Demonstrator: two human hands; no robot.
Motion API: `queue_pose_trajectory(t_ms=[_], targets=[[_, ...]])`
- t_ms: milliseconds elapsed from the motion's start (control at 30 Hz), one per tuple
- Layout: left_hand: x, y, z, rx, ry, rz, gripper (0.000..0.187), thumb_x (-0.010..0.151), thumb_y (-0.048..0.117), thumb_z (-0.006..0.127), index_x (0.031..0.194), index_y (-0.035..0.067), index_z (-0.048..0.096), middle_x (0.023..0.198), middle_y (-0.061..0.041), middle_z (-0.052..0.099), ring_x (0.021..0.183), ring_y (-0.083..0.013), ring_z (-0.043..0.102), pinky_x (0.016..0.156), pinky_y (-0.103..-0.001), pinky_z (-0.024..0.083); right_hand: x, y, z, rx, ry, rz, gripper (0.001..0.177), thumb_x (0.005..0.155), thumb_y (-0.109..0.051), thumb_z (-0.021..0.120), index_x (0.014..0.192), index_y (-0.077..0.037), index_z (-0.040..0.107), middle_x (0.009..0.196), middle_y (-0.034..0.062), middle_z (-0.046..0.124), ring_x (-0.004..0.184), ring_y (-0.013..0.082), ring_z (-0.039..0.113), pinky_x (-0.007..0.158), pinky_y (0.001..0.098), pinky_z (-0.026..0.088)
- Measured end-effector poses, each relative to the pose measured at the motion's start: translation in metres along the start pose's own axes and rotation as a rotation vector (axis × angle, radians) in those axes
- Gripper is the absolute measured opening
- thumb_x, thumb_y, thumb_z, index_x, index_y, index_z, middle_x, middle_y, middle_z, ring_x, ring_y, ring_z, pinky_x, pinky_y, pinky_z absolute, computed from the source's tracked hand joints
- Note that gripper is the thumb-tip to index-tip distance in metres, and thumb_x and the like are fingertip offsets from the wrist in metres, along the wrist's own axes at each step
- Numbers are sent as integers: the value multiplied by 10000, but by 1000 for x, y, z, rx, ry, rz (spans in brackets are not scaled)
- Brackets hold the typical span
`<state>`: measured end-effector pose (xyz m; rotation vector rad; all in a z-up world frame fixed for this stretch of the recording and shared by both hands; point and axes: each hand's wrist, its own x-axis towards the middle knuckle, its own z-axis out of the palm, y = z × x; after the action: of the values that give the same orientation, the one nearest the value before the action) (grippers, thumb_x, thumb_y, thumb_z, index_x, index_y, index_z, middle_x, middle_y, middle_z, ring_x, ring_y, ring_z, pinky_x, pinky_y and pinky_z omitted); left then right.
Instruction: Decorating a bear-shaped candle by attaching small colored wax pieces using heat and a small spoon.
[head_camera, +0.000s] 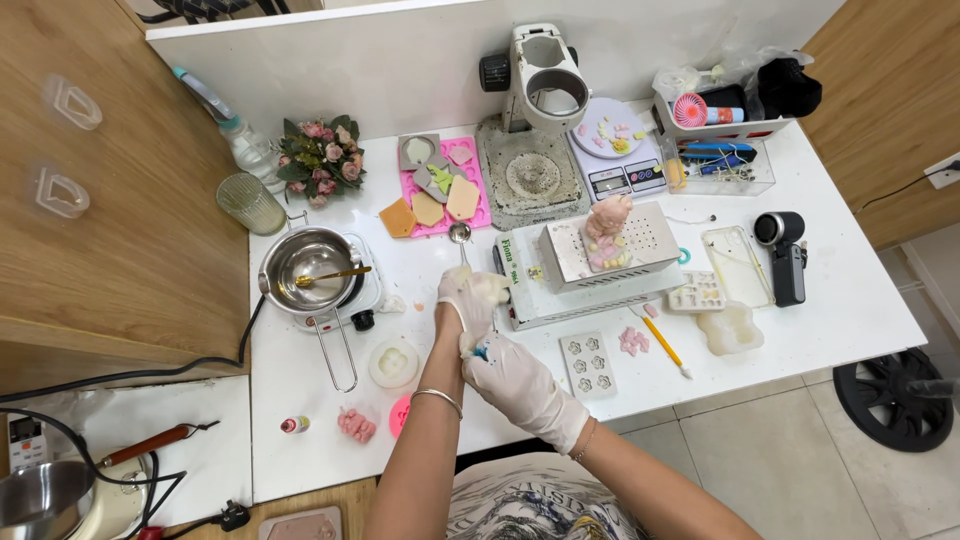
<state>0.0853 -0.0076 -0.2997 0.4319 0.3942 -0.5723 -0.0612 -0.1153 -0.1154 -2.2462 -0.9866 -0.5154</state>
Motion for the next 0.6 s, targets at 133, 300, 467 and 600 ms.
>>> queue_pose_trajectory(t_ms=[133, 300, 467, 600], targets=[[36, -6, -39, 54, -148, -36, 677, 952, 668, 387, 1092, 27, 551, 757, -46, 561, 671, -248, 553, 561, -389, 450, 7, -7, -4, -9, 2, -10, 197, 847, -35, 716, 987, -60, 579, 933, 120, 592, 851, 321, 613, 721, 412, 515], [-28, 23, 50, 150, 127, 15, 722, 914, 593, 318, 1323, 72, 605, 1057, -126, 719, 992, -299, 646, 836, -374, 523, 11, 0, 3, -46, 31, 39, 185, 856, -45, 740, 913, -77, 566, 826, 105, 534, 785, 308, 577, 681, 414, 495], [40, 12, -26, 15, -648, -226, 797, 947, 711, 263, 1229, 20, 542, 1109, -181, 645, 1016, -335, 591, 877, -439, 478, 18, -7, 2, -18, 81, 42, 186, 863, -44, 740, 900, -72, 560, 797, 100, 520, 747, 296, 568, 652, 403, 481], [1, 19, 26, 197, -166, -149, 998, 889, 735, 265, 1385, -79, 563, 1163, -225, 715, 958, -361, 630, 806, -402, 487, 17, -3, 3, -102, 108, 90, 187, 871, -68, 760, 909, -79, 577, 777, 95, 533, 702, 302, 563, 617, 404, 471]])
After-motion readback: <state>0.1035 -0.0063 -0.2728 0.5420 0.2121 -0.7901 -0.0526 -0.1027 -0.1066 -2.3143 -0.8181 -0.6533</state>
